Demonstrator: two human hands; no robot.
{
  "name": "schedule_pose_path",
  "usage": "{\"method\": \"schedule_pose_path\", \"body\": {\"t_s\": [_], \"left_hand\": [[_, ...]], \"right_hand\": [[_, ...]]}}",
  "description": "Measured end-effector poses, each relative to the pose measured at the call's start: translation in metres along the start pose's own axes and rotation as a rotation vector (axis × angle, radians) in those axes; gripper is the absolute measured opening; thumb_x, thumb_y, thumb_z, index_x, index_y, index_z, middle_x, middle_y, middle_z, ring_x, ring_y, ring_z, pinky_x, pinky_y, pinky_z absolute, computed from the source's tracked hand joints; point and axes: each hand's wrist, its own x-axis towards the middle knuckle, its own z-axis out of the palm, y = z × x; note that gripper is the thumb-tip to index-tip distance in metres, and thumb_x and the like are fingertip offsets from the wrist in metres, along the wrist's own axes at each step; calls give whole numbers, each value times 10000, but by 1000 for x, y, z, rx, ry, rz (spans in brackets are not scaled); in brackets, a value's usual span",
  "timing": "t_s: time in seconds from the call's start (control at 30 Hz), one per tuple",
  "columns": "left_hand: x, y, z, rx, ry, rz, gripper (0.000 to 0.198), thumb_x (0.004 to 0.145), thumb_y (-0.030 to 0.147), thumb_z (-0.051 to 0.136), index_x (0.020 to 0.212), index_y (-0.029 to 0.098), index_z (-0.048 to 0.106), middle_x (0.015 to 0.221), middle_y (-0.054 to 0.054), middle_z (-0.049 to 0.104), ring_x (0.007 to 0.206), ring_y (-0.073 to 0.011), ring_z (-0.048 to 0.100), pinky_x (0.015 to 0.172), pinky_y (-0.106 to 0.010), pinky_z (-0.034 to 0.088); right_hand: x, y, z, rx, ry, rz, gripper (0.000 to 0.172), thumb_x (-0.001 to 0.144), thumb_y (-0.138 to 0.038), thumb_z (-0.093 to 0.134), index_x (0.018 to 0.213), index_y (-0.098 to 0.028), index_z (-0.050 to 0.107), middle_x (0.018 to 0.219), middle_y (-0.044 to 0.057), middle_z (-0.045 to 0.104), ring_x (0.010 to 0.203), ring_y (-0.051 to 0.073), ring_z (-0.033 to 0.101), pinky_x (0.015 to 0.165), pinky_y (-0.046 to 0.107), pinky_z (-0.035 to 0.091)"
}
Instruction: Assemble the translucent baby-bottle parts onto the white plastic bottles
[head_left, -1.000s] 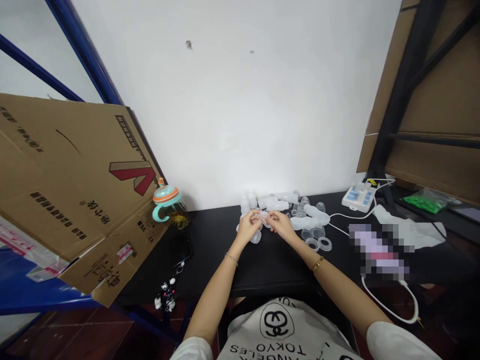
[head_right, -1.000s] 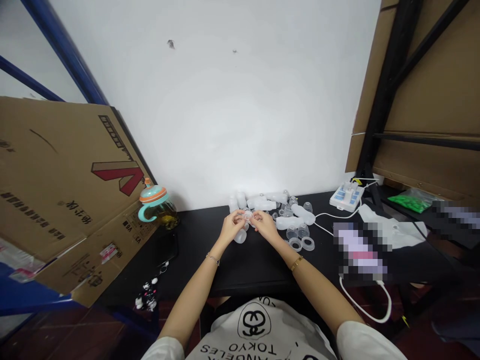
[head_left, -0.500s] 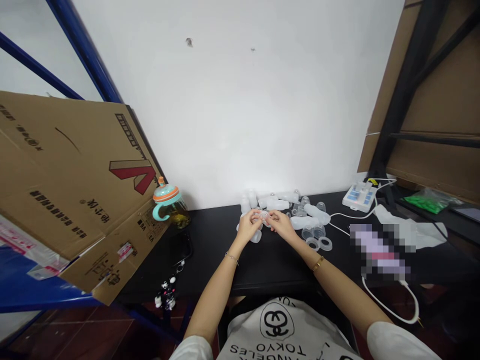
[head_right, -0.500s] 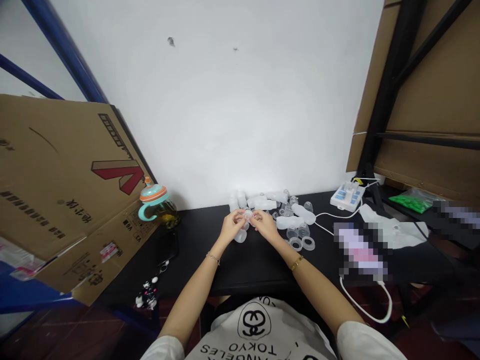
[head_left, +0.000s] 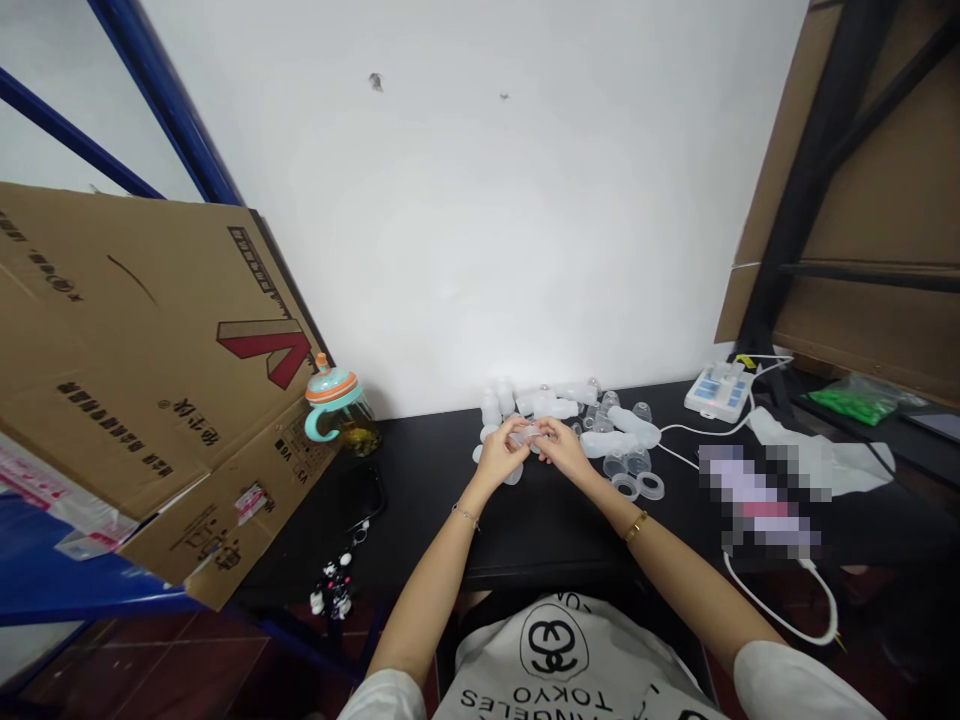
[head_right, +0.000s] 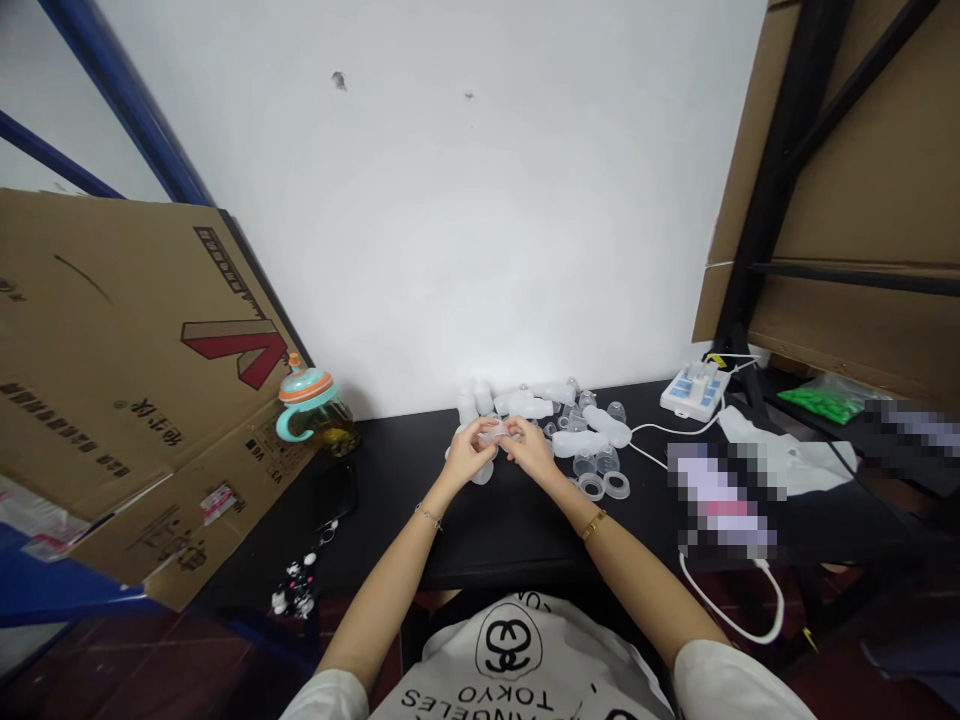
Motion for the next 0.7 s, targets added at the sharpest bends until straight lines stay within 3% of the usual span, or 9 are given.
{"method": "schedule_pose_path", "body": {"t_s": [0.27, 0.7], "left_hand": [[0, -5, 1, 92, 28, -37, 395, 807, 218, 631, 1201, 209, 659, 948, -16, 751, 533, -72, 587, 527, -184, 425], [-2, 4, -1, 229, 65, -20, 347, 846, 246, 632, 1193, 227, 623, 1054, -37, 765, 599, -109, 658, 625, -227, 475]], "right_hand": [[-1, -1, 0, 7, -19, -5, 280, 762, -373, 643, 985, -208, 607, 875, 9, 691, 475, 96, 592, 391, 196, 419], [-2, 0, -1, -106, 11, -35, 251, 819, -415, 637, 971, -216, 622, 922, 30, 721, 497, 110, 620, 428, 208, 439]]}}
